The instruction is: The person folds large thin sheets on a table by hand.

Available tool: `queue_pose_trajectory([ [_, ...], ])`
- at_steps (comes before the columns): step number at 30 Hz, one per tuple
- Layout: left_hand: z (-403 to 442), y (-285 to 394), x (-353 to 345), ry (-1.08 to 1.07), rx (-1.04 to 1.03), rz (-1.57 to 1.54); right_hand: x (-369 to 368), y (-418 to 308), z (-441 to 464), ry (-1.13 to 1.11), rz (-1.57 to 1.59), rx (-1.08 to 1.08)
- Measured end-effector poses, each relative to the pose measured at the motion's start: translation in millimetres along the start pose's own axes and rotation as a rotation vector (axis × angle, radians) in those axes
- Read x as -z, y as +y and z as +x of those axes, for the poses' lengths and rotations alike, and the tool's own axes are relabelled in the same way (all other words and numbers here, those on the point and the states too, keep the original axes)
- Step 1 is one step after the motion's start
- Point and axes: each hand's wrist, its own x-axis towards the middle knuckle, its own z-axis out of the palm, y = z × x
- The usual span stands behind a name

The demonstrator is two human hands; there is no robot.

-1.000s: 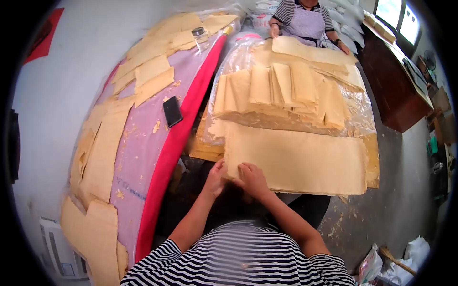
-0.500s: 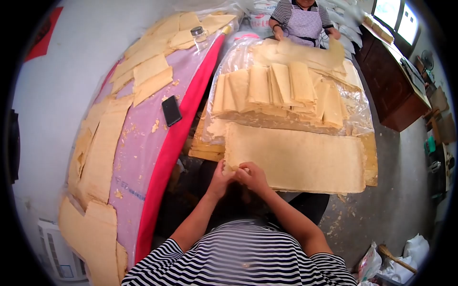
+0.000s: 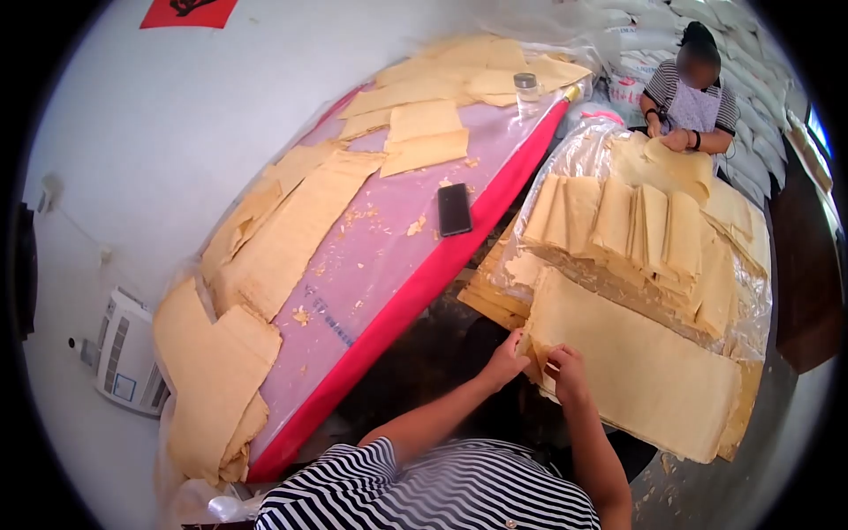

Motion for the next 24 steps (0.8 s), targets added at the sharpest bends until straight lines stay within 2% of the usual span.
queue_pose_trajectory([
  [3,-3,8,-2,0.034,0.048,0.167,9,-6,-1,0.021,0.150,0.089],
  [5,-3,3,-1,0.108,0.007,0.032,30,-14,4,0.053,0.221,0.230],
  [8,6,-32,7,0.091,-0.003,-0.122,68,-16,15,0.129,0.354,0.323],
  [9,6,-34,9,0.097,0.072,-0.089,70,-8,19,0.154,0.362,0.336],
  [11,4,-20,5,0.091,0.102,-0.077,60,13,23,0.375,-0.270,0.545],
  [13,5,-16,-1,0.146,0.093,-0.023,20,20,-6,0.374,-0.864,0.774],
  [15,9,-16,-2,0.158,0.070,0.110,4,34,-11,0.442,-1.143,0.885],
  [17,9,-6,-4,0.193,0.040,0.299,10,44,2,0.446,-1.187,0.886],
  [18,8,-6,-6,0.211,-0.031,0.224,10,37,-1,0.432,-1.235,0.890],
  [20,13,-20,0,0.198,-0.028,0.182,9,26,-5,0.427,-1.231,0.835],
  [22,15,-20,3,0.178,0.042,0.133,7,22,-6,0.240,-1.062,0.902],
  [24,18,-23,0,0.164,0.104,0.075,1,18,-13,0.253,-1.159,0.890],
])
